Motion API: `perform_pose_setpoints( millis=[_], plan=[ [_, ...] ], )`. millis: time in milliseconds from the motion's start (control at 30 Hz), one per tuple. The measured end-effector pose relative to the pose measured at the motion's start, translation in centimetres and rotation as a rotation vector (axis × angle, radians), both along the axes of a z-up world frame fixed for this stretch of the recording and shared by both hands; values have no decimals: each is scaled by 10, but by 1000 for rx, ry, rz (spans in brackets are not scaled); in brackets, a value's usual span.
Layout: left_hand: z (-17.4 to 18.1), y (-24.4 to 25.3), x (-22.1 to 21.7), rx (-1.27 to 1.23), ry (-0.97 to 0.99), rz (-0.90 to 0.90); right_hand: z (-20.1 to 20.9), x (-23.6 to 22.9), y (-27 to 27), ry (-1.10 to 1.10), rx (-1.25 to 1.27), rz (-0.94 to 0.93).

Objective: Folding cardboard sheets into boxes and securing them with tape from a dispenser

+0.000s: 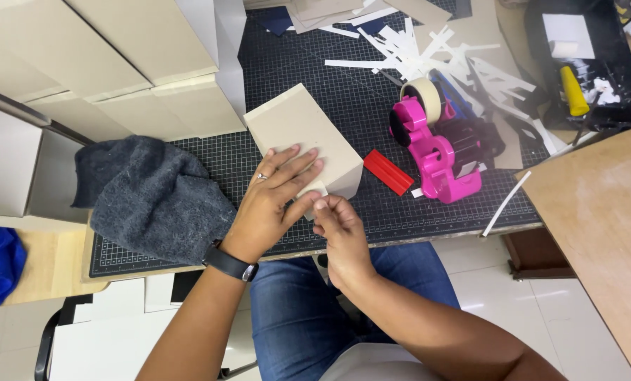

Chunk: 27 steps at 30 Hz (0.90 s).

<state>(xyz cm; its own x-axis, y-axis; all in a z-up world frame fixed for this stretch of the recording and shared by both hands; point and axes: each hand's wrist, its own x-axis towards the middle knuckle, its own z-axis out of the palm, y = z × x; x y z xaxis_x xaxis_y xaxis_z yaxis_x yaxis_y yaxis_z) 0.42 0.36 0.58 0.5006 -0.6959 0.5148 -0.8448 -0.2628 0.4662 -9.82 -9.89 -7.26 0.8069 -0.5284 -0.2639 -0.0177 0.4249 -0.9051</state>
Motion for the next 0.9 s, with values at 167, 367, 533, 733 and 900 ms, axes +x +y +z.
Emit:
perform_pose_setpoints(
  millis=[167, 367, 533, 733, 900],
  plan=[
    [-5, -3, -2, -23, 4, 25, 17, -32, -25, 26, 131, 33],
    [-6, -2, -4, -39, -35, 39, -18, -76, -85, 31, 91, -26],
    [1, -4, -6, -30, -14, 31, -18, -91, -133, -39, -45, -125],
    [-14, -19, -8, -207, -10, 125, -5, -81, -189, -158, -467, -342],
    [-12, -18, -11, -203, 10, 127, -8, -52, -261, -148, -1007, -480]
  ],
)
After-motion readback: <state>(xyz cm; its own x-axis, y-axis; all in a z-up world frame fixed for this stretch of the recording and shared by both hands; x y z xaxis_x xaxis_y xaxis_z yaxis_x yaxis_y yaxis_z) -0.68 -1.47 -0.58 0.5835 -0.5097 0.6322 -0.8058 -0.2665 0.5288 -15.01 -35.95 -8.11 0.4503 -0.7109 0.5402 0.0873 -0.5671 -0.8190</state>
